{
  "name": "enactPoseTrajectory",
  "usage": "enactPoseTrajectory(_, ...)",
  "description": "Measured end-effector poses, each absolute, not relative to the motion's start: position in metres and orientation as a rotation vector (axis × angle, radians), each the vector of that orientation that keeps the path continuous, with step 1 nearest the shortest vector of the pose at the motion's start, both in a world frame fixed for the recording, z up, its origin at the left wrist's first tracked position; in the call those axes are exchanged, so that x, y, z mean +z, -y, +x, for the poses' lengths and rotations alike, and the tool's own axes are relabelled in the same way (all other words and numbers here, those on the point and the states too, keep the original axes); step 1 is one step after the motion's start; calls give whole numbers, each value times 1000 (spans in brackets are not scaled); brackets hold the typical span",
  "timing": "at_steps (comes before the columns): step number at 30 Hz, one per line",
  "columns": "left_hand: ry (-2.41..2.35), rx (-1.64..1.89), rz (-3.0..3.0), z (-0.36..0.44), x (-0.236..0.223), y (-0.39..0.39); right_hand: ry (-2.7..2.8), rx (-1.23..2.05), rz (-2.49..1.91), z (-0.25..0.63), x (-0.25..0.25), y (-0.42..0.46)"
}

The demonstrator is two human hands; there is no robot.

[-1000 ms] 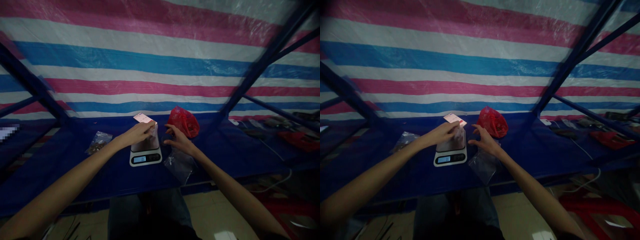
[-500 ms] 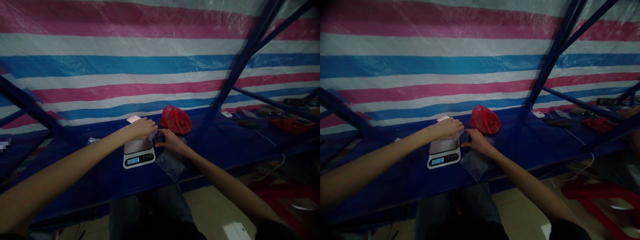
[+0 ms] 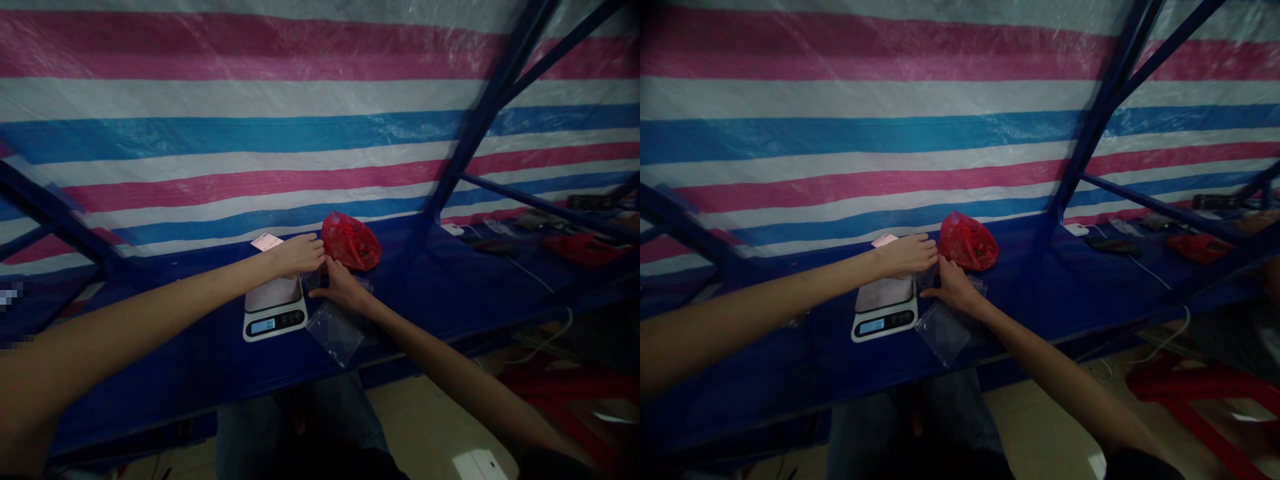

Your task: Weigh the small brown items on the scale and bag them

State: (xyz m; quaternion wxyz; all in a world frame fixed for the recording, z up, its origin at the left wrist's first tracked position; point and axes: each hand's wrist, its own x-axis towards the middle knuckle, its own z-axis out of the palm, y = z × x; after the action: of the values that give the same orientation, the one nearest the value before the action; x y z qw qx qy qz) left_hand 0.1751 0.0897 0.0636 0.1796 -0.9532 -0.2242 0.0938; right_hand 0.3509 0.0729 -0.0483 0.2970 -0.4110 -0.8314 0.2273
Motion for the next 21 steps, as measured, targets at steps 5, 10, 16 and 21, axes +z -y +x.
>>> enactPoseTrajectory(5, 583, 272, -2702, 174, 65, -91, 2176, 634, -1079, 351, -48, -71)
enactPoseTrajectory(10, 614, 179, -2757, 173, 73, -89, 2222, 590, -1118, 351, -52, -74)
enactPoseTrajectory(16, 541, 248, -2704, 171, 88, -94, 2239, 518, -1115, 351, -58, -76)
enactPoseTrajectory(21, 444, 273, -2559, 166, 85, -97, 2255, 486, -1102, 350, -63, -76)
